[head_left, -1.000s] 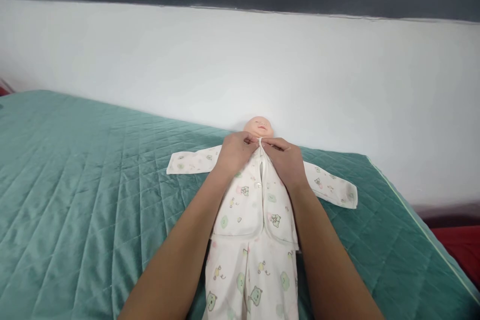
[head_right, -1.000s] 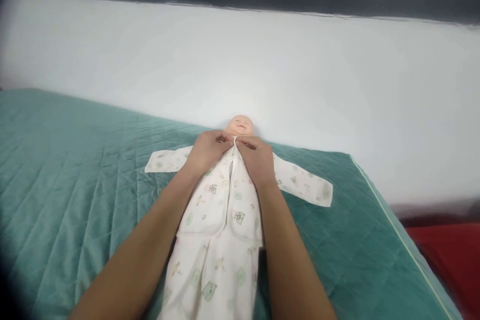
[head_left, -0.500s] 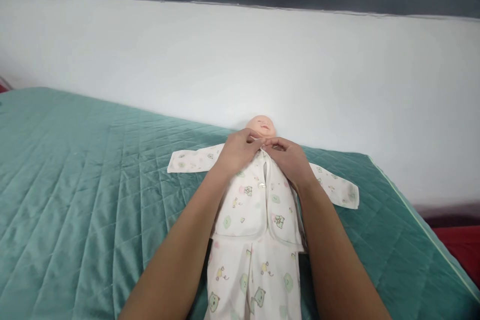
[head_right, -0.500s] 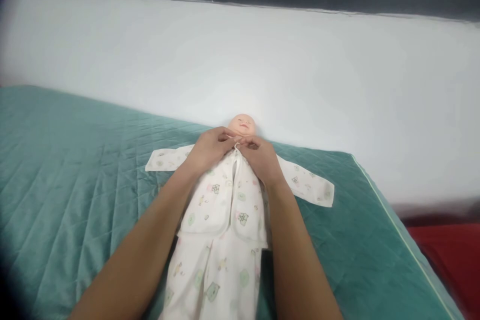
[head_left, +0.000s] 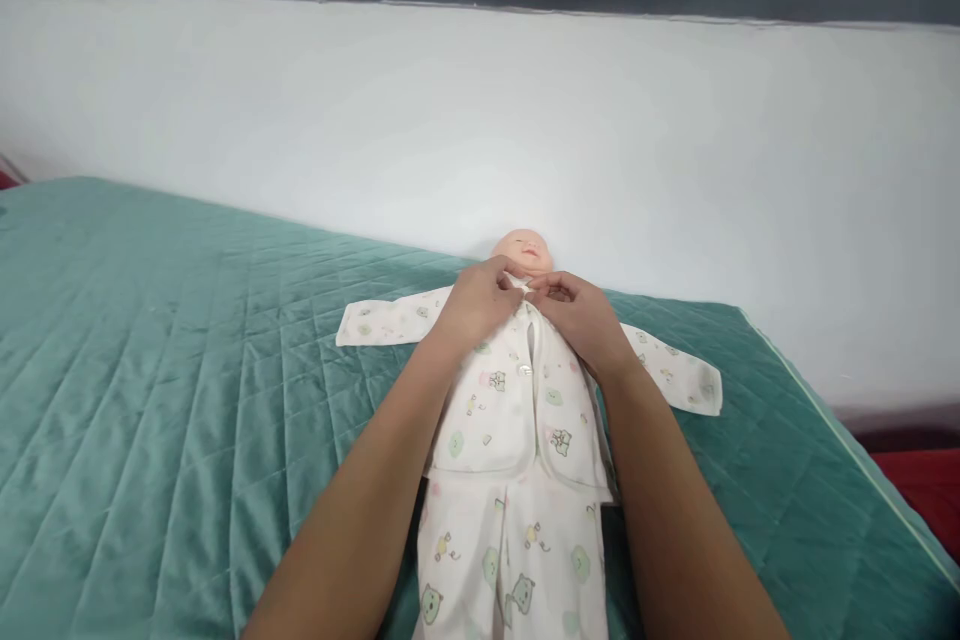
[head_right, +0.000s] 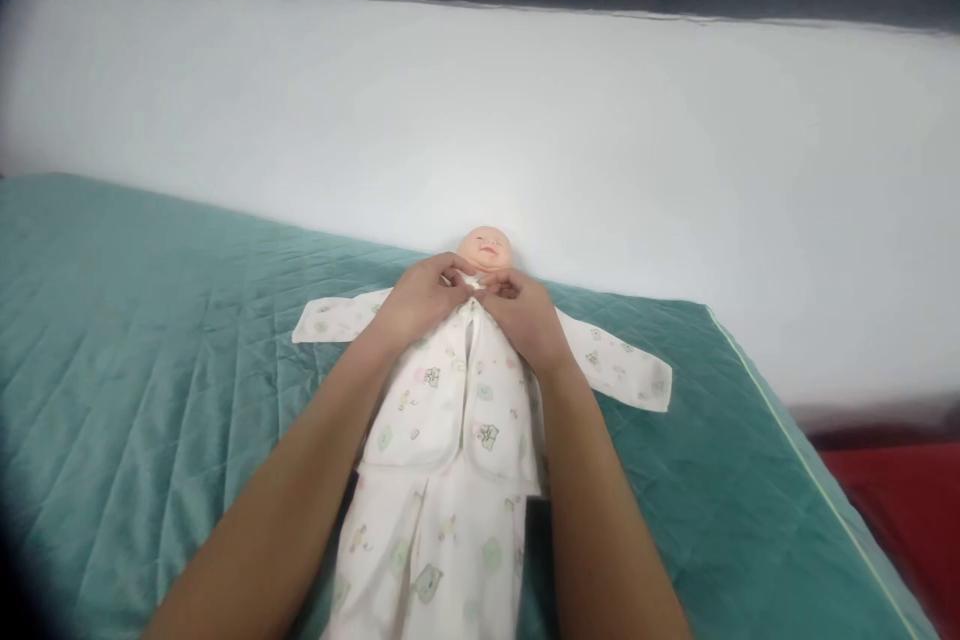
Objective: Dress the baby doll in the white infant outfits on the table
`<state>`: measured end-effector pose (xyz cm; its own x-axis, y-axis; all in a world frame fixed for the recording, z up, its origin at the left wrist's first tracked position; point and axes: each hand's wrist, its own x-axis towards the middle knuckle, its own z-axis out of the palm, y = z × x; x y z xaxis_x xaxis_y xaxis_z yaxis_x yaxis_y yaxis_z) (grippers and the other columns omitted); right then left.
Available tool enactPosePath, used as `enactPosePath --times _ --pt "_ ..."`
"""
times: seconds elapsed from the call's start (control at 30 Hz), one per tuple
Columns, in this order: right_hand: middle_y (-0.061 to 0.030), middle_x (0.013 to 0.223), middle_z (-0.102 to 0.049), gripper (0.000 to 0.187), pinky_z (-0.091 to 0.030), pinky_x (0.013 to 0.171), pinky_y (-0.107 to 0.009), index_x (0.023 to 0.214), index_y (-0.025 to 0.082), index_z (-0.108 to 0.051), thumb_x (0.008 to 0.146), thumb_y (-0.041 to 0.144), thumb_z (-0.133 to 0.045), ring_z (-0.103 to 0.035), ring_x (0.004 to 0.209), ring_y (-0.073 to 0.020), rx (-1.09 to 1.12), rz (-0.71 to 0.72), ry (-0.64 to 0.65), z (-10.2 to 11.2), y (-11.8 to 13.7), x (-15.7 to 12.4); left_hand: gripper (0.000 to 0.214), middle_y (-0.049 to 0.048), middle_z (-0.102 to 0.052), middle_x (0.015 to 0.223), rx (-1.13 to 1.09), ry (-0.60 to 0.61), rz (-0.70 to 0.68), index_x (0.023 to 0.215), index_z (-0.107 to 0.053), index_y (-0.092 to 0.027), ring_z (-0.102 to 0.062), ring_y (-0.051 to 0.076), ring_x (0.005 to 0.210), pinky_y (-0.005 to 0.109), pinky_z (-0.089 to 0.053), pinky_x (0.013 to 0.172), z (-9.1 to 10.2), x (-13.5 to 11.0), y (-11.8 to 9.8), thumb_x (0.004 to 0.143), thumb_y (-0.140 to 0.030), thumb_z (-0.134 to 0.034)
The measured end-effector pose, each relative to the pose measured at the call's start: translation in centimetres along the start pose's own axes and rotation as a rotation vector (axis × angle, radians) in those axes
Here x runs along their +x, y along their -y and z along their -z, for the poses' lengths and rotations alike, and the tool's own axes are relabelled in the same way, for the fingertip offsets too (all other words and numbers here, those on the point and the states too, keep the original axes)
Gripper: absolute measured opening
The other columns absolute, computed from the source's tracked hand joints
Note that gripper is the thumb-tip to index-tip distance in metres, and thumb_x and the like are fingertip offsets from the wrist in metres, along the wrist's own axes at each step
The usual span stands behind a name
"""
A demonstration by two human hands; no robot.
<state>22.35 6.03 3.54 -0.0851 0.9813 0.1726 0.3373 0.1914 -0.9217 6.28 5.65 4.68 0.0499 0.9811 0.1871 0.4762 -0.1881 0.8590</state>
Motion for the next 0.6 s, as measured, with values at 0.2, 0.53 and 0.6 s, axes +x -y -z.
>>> enactPosePath --times 0.2,0.53,0.6 --pt "0.0016 0.076 -0.067 0.009 -0.043 0.074 -0.032 0.078 0.021 -0.066 0.076 0.028 -0.062 -0.057 0.071 -0.0162 -0.122 0.1 -0.122 -0.6 -0.1 0.0 0.021 0.0035 -0.07 0.09 0.155 -0.039 -0.192 0.091 -0.075 -0.022 -0.062 0.018 0.083 0.032 -0.047 0.081 -0.2 0.3 0.9 0.086 -0.013 -0.056" --pt "-0.0034 0.095 -0.073 0.017 -0.048 0.086 -0.038 0.083 0.023 -0.074 0.079 0.031 -0.059 -0.064 0.087 -0.0215 -0.149 0.192 -0.145 -0.6 -0.6 -0.5 0.032 0.0086 -0.065 0.101 0.357 -0.022 -0.245 0.107 -0.075 -0.023 -0.063 0.023 0.091 0.036 -0.049 0.084 -0.4 0.3 1.6 0.095 -0.018 -0.045" --pt "-0.0041 0.098 -0.071 0.019 -0.048 0.091 -0.04 0.086 0.024 -0.075 0.082 0.033 -0.059 -0.064 0.091 -0.0222 -0.166 0.209 -0.136 -0.6 -0.7 -0.7 0.034 0.0083 -0.063 0.106 0.374 -0.016 -0.246 0.114 -0.072 -0.023 -0.063 0.023 0.091 0.036 -0.05 0.084 -0.5 0.0 1.8 0.096 -0.019 -0.043"
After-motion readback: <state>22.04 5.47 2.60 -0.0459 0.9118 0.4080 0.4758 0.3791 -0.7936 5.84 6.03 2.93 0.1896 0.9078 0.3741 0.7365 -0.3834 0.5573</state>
